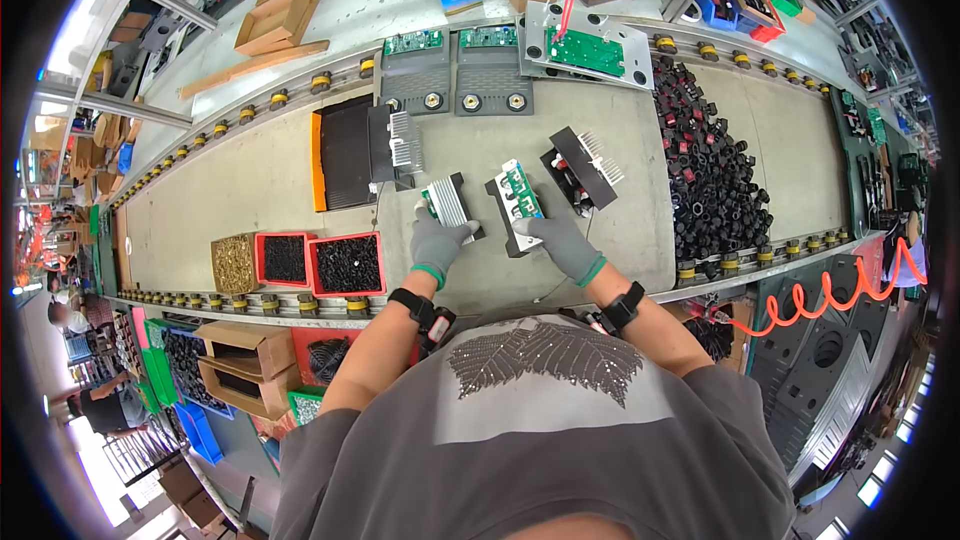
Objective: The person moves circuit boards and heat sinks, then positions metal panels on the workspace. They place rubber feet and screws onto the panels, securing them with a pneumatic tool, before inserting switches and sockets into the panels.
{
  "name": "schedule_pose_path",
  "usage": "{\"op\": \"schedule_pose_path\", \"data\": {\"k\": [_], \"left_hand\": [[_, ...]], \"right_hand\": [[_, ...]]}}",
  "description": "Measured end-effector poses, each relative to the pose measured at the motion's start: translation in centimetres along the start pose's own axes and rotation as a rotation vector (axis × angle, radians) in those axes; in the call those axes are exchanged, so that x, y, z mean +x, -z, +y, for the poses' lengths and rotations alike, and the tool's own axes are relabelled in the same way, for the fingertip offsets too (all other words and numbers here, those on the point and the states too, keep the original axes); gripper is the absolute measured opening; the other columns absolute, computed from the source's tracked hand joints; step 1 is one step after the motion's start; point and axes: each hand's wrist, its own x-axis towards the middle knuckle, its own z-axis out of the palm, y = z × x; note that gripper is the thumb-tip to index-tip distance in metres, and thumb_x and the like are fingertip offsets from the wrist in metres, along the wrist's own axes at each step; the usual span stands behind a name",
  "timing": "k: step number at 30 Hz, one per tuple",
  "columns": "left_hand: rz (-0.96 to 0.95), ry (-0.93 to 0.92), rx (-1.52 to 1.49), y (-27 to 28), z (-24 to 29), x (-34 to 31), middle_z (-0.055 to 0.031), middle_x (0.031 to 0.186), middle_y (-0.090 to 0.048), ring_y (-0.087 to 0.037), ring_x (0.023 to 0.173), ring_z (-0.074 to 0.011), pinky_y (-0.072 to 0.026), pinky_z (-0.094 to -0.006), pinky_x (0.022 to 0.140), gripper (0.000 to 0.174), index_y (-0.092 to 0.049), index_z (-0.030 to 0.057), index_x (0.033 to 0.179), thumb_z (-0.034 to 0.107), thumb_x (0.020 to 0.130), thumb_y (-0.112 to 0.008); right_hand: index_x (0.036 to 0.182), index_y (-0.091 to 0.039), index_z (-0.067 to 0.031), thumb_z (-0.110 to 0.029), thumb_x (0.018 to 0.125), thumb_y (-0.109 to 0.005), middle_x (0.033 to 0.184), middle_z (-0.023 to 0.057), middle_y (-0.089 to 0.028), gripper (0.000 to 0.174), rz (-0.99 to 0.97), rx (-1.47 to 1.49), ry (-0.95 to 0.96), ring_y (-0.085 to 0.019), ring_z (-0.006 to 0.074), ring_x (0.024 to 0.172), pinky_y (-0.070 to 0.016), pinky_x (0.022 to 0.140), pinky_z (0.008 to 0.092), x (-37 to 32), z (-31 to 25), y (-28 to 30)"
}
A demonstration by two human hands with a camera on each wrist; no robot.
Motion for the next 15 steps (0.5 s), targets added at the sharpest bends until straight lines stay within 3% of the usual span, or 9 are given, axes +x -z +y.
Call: {"op": "schedule_pose_path", "data": {"k": [2,5,7,8,9,12,15], "left_hand": [[-0.023,-0.021,-0.256,0.1,-0.4,0.3,-0.0252,0.127,-0.057,-0.063,0.111,-0.0323,-0.0517,-0.0381,0.092,0.111,-0.027,-0.0018,0.145,0.037,0.062,-0.091],[0.024,-0.065,-0.476,-1.2,-0.3,0.1,-0.0245,0.125,-0.059,-0.065,0.105,-0.0361,-0.0526,-0.0392,0.09,0.111,-0.029,-0.0032,0.141,0.04,0.06,-0.091],[0.031,-0.054,-0.482,-1.4,0.3,-0.3,-0.0243,0.125,-0.059,-0.064,0.107,-0.0367,-0.052,-0.0402,0.091,0.111,-0.03,-0.0018,0.141,0.039,0.059,-0.092],[0.038,-0.03,-0.486,-1.3,0.8,-0.8,-0.0241,0.125,-0.059,-0.063,0.108,-0.0373,-0.0513,-0.0412,0.091,0.111,-0.03,-0.0004,0.141,0.039,0.058,-0.092],[0.037,-0.037,-0.489,-1.4,1.0,-1.1,-0.0241,0.125,-0.059,-0.063,0.108,-0.0373,-0.0513,-0.0412,0.091,0.111,-0.03,-0.0004,0.141,0.039,0.058,-0.092],[0.186,-0.041,-0.091,-0.1,3.1,-3.3,-0.0229,0.124,-0.059,-0.057,0.115,-0.039,-0.0481,-0.0444,0.095,0.112,-0.03,0.0025,0.143,0.035,0.057,-0.093],[0.225,-0.173,-0.083,-0.9,2.6,-3.3,-0.0234,0.123,-0.059,-0.055,0.117,-0.0387,-0.0474,-0.0441,0.097,0.112,-0.03,0.0016,0.143,0.035,0.057,-0.093]], "right_hand": [[0.147,-0.033,-0.002,-0.019,0.079,-0.07,0.121,0.0095,-0.056,0.079,-0.059,0.122,-0.041,-0.059,0.0151,0.099,-0.0521,0.078,0.0283,-1.0,-1.9,0.2],[0.147,-0.034,-0.0001,-0.017,0.08,-0.068,0.121,0.0086,-0.057,0.077,-0.111,0.353,-0.085,-0.058,0.0147,0.105,-0.0497,0.087,0.0284,-2.3,-5.2,0.6],[0.147,-0.034,0.0003,-0.015,0.079,-0.067,0.12,0.0079,-0.058,0.078,-0.065,0.477,0.031,-0.058,0.0145,0.107,-0.0494,0.089,0.0284,-2.6,-6.7,1.5],[0.148,-0.032,-0.0046,-0.018,0.08,-0.064,0.129,0.0142,-0.056,0.077,-0.149,0.409,0.116,-0.064,0.0257,0.109,-0.0574,0.088,0.041,-2.1,-7.4,3.0],[0.148,-0.032,-0.0048,-0.02,0.079,-0.064,0.128,0.0152,-0.058,0.077,-0.125,0.414,0.121,-0.065,0.0275,0.107,-0.0583,0.086,0.0404,-2.5,-8.9,3.8],[0.144,-0.038,-0.0035,-0.018,0.082,-0.062,0.125,0.0142,-0.06,0.068,-0.09,0.393,0.217,-0.065,0.0263,0.106,-0.0573,0.088,0.0415,-3.3,-13.1,7.1],[0.135,-0.049,-0.0035,-0.015,0.088,-0.057,0.118,0.0116,-0.064,0.05,0.098,0.477,0.258,-0.067,0.0263,0.102,-0.0563,0.088,0.0416,-3.2,-12.8,10.8]]}}
